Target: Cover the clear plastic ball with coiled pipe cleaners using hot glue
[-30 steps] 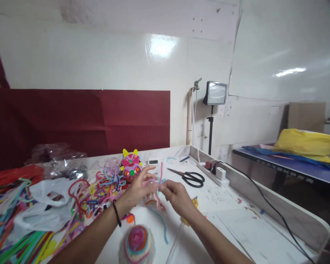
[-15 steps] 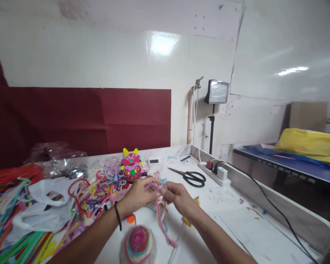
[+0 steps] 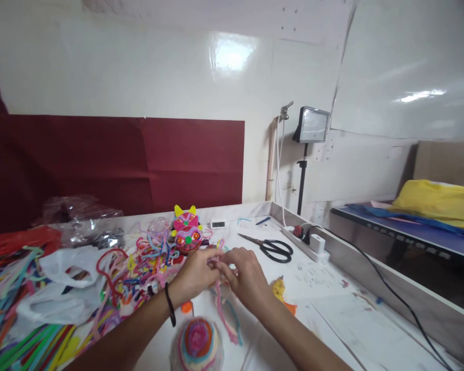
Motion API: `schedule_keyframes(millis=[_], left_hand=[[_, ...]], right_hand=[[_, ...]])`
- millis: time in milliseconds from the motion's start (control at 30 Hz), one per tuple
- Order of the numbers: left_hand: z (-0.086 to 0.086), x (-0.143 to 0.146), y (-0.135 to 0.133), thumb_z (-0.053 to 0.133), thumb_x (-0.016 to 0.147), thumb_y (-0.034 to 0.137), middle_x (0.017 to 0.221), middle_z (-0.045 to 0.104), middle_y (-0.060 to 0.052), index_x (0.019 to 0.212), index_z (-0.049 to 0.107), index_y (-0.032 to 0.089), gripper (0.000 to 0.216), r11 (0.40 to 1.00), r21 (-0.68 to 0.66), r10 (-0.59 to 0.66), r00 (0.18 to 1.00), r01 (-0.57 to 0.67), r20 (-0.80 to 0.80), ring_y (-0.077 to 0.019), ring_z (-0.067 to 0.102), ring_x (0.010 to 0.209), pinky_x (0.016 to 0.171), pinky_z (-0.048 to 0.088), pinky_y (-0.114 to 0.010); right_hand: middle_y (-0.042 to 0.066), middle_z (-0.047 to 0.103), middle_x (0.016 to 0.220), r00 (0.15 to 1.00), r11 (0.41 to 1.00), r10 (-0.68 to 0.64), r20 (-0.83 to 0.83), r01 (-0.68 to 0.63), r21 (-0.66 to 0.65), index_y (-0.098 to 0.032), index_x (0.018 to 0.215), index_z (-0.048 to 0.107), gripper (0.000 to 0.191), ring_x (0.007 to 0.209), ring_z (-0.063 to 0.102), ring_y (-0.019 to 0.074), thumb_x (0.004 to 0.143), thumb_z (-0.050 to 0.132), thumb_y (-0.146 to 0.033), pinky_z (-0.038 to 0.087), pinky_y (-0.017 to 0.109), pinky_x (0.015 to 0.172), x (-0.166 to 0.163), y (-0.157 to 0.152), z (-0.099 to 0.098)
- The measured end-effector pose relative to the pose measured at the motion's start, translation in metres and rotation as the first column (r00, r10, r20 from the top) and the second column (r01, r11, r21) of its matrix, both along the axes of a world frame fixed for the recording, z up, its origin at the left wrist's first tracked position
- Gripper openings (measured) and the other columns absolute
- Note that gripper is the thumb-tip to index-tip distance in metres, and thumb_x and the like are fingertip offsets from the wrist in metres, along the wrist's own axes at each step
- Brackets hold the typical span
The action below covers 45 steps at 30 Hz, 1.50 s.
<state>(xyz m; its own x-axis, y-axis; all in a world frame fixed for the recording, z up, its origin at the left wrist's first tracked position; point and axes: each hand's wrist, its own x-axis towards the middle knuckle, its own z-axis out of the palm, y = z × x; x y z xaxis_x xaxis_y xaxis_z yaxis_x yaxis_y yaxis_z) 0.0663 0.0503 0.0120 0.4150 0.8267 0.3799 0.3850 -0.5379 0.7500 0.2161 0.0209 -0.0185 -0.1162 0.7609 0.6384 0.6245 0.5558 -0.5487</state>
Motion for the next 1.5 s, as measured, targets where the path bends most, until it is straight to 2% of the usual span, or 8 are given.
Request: schedule_keyframes(millis=[167, 333, 500, 667, 900, 1067, 1300, 1500], left_hand=[[0.002, 0.001, -0.005, 0.057, 0.062, 0.018, 0.066, 0.065, 0.0, 0.083, 0.073, 0.014, 0.026, 0.999, -0.029, -0.021, 1.0, 0.022, 0.018, -0.0144, 0.056, 0.061, 0.057, 0.04, -0.022], [-0.006, 0.002, -0.003, 0.058, 0.063, 0.022, 0.062, 0.061, 0.001, 0.082, 0.066, 0.013, 0.022, 0.992, -0.112, -0.05, 0.997, 0.056, 0.063, -0.0138, 0.057, 0.054, 0.051, 0.043, -0.023], [-0.006, 0.009, -0.008, 0.059, 0.068, 0.028, 0.058, 0.056, 0.003, 0.078, 0.058, 0.016, 0.016, 0.988, -0.124, -0.078, 0.994, 0.087, 0.078, -0.0139, 0.058, 0.049, 0.051, 0.047, -0.025], [0.003, 0.01, -0.021, 0.054, 0.079, 0.038, 0.056, 0.054, 0.002, 0.07, 0.057, 0.017, 0.023, 0.994, -0.027, -0.102, 0.995, 0.102, 0.011, -0.0142, 0.054, 0.049, 0.049, 0.043, -0.024], [0.012, 0.01, -0.032, 0.052, 0.081, 0.029, 0.059, 0.051, 0.002, 0.057, 0.05, 0.019, 0.026, 0.968, 0.246, -0.031, 0.998, 0.044, -0.056, -0.0162, 0.048, 0.061, 0.06, 0.034, -0.027], [0.008, 0.006, -0.032, 0.05, 0.083, 0.03, 0.06, 0.05, 0.001, 0.056, 0.047, 0.021, 0.029, 0.95, 0.309, -0.028, 0.998, 0.043, -0.053, -0.0175, 0.048, 0.063, 0.063, 0.034, -0.028], [0.005, -0.01, -0.026, 0.049, 0.086, 0.03, 0.064, 0.058, 0.0, 0.069, 0.059, 0.019, 0.022, 0.977, 0.214, -0.007, 1.0, 0.006, 0.006, -0.0164, 0.054, 0.061, 0.06, 0.041, -0.025], [-0.006, -0.01, -0.012, 0.047, 0.086, 0.035, 0.062, 0.057, 0.002, 0.076, 0.057, 0.018, 0.022, 0.994, 0.105, -0.024, 0.998, 0.017, 0.065, -0.0151, 0.057, 0.056, 0.054, 0.044, -0.023]], right_hand=[[0.009, 0.063, 0.076, 1.0, 1.0, -0.006, -0.019, 0.006, 0.014, -0.018, 0.077, 0.062, 0.023, 0.077, 0.055, 0.0251, 0.092, 0.048, -0.028, 0.033, 0.038, 0.076, 0.001, -0.002, -0.003], [0.004, 0.061, 0.07, 0.983, 1.0, 0.0, -0.186, -0.005, -0.026, -0.02, 0.074, 0.055, 0.031, 0.066, 0.055, 0.0193, 0.095, 0.041, -0.04, 0.037, 0.029, 0.063, 0.004, -0.007, -0.006], [0.001, 0.057, 0.066, 0.946, 0.999, 0.009, -0.324, -0.024, -0.041, -0.022, 0.072, 0.051, 0.035, 0.063, 0.053, 0.0171, 0.093, 0.041, -0.047, 0.038, 0.027, 0.061, 0.007, -0.016, 0.0], [-0.001, 0.053, 0.063, 0.902, 0.997, 0.019, -0.432, -0.052, -0.064, -0.022, 0.07, 0.051, 0.036, 0.06, 0.048, 0.0159, 0.088, 0.047, -0.052, 0.035, 0.028, 0.058, 0.007, -0.019, 0.002], [-0.004, 0.049, 0.058, 0.775, 0.984, 0.012, -0.632, -0.123, -0.133, -0.023, 0.067, 0.049, 0.034, 0.057, 0.046, 0.0154, 0.079, 0.052, -0.054, 0.037, 0.028, 0.055, -0.003, -0.009, -0.004], [-0.005, 0.046, 0.057, 0.667, 0.968, 0.001, -0.745, -0.186, -0.166, -0.023, 0.063, 0.048, 0.032, 0.057, 0.043, 0.0143, 0.072, 0.059, -0.052, 0.036, 0.027, 0.055, -0.015, -0.006, -0.003], [-0.005, 0.048, 0.056, 0.554, 0.882, 0.109, -0.825, -0.436, -0.176, -0.02, 0.062, 0.052, 0.034, 0.054, 0.04, 0.0109, 0.068, 0.068, -0.05, 0.036, 0.026, 0.059, -0.017, -0.012, 0.007], [-0.003, 0.054, 0.057, 0.546, 0.878, 0.094, -0.832, -0.439, -0.189, -0.018, 0.06, 0.058, 0.031, 0.058, 0.046, 0.012, 0.065, 0.072, -0.045, 0.038, 0.027, 0.064, -0.013, -0.01, 0.011]])
